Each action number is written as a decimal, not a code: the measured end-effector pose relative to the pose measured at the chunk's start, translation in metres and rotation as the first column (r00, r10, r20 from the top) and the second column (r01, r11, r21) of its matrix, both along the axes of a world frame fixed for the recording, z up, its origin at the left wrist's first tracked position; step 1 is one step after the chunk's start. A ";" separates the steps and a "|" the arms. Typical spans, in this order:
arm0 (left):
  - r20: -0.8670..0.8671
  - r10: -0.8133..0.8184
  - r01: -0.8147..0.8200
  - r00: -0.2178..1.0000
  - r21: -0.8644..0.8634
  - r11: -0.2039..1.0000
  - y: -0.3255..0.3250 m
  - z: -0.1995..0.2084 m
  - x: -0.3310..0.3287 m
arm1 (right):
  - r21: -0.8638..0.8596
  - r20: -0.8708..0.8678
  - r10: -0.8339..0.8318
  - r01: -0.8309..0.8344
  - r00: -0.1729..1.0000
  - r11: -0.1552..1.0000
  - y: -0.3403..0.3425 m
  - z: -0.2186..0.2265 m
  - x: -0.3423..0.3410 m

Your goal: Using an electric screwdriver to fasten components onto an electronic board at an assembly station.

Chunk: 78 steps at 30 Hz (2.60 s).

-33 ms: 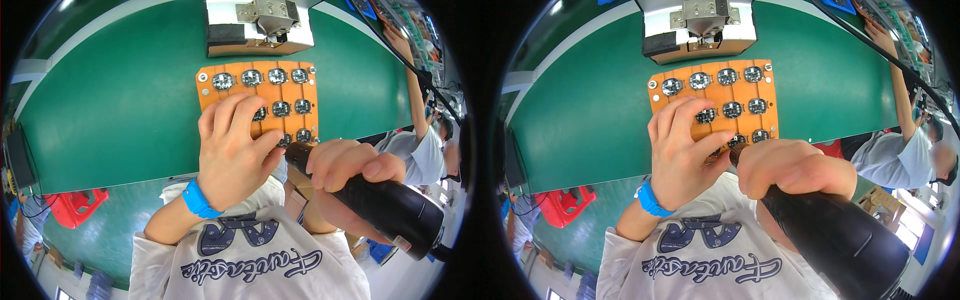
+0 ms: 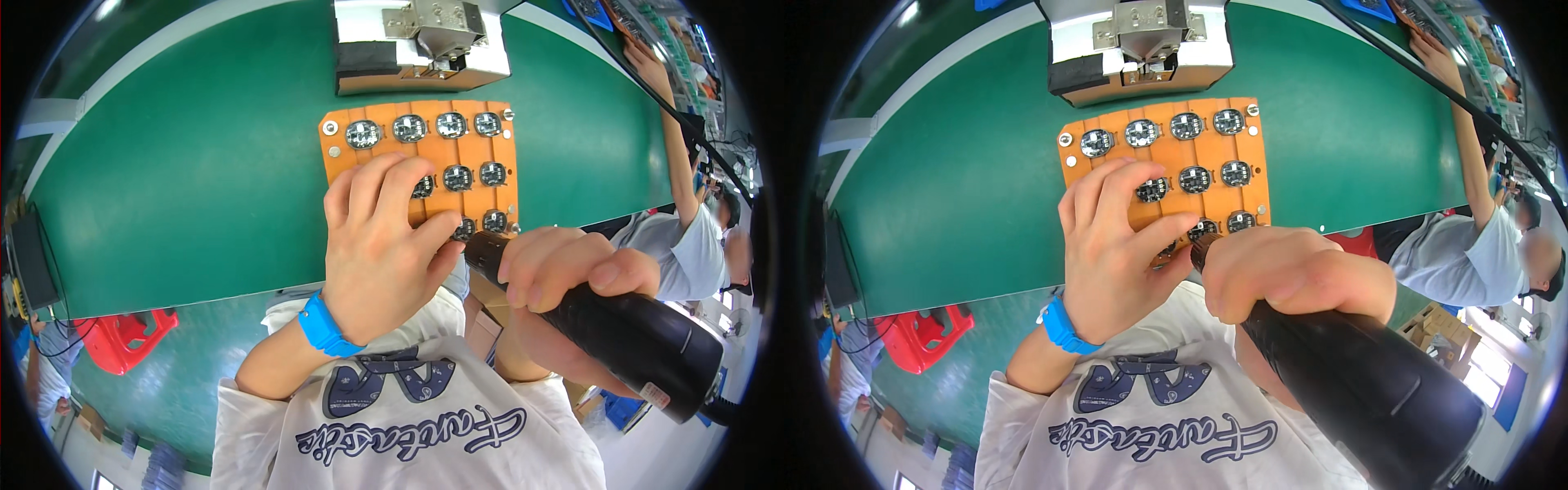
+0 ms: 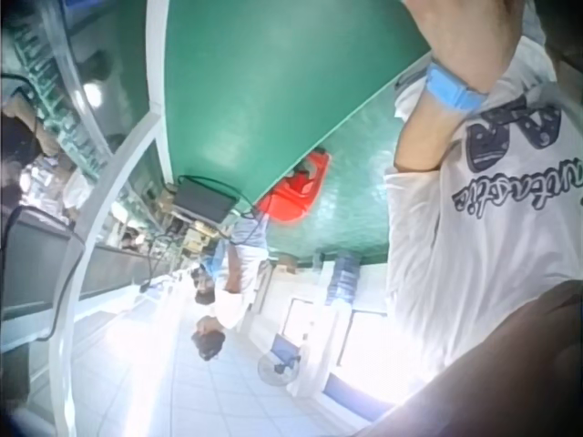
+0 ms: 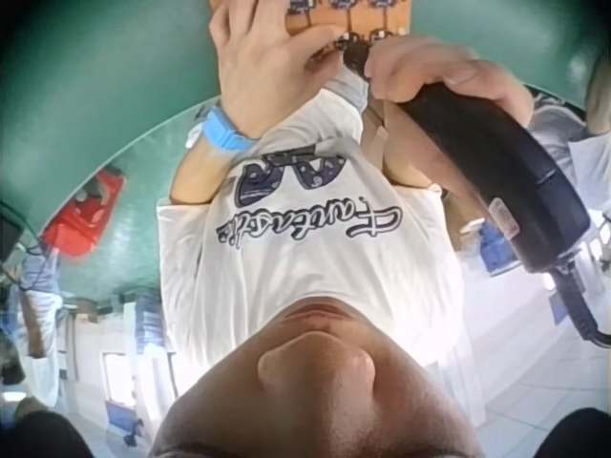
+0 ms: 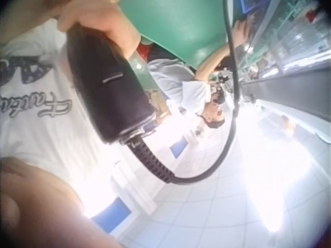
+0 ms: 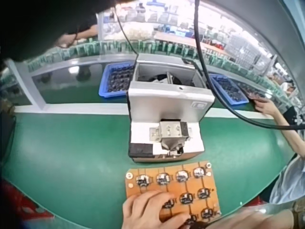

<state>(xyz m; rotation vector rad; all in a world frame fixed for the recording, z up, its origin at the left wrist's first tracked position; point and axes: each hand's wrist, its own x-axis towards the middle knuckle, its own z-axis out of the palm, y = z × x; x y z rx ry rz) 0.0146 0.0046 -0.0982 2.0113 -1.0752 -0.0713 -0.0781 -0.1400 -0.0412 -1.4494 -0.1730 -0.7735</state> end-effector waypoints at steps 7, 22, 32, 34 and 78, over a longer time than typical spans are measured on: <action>0.021 -0.004 0.003 1.000 0.022 1.000 0.002 -0.002 -0.001 | 0.115 -0.088 0.213 -0.202 0.973 0.973 -0.024 0.026 0.003; -0.016 -0.044 0.045 0.999 0.014 0.999 0.003 0.002 -0.001 | -0.057 0.065 0.459 -0.456 0.886 0.888 -0.065 0.063 0.141; -0.003 -0.100 0.099 0.995 0.179 0.979 0.001 0.030 -0.001 | -0.036 -0.044 0.033 -0.034 0.999 0.999 -0.067 0.054 0.010; 0.019 -0.110 0.106 0.994 0.152 0.983 -0.007 0.028 -0.003 | -0.044 -0.036 0.043 -0.044 0.998 0.998 -0.067 0.046 -0.001; 0.079 -0.117 0.111 0.990 0.073 0.991 -0.038 0.011 -0.011 | -0.016 0.149 0.235 -0.235 0.961 0.972 -0.071 0.080 0.071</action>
